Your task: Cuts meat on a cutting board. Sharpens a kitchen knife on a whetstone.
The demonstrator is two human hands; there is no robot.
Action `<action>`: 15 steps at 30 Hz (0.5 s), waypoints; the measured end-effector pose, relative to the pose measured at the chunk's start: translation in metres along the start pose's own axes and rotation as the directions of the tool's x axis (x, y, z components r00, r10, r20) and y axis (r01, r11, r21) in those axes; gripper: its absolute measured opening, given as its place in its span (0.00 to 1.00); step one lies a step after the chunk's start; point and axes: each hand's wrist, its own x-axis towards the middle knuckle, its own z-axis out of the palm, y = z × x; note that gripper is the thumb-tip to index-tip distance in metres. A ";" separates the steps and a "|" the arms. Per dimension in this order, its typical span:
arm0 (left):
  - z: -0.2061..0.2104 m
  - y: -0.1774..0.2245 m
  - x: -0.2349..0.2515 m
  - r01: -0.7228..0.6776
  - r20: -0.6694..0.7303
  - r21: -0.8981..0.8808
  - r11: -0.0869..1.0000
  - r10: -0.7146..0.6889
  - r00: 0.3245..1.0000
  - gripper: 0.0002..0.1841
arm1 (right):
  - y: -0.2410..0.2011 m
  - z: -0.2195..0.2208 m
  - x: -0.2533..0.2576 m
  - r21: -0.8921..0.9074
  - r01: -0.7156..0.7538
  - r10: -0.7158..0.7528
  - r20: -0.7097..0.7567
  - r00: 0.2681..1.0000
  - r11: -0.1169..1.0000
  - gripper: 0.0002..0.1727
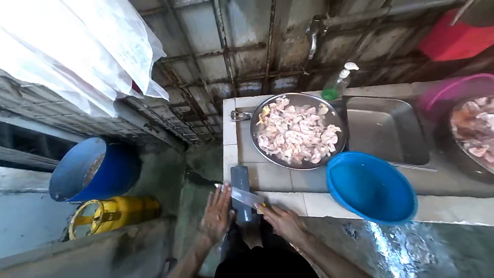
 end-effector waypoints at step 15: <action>-0.022 -0.034 0.002 0.022 0.144 0.045 0.999 -0.028 0.989 0.38 | -0.023 -0.021 0.037 -0.010 -0.001 0.003 0.195 0.981 1.000 0.28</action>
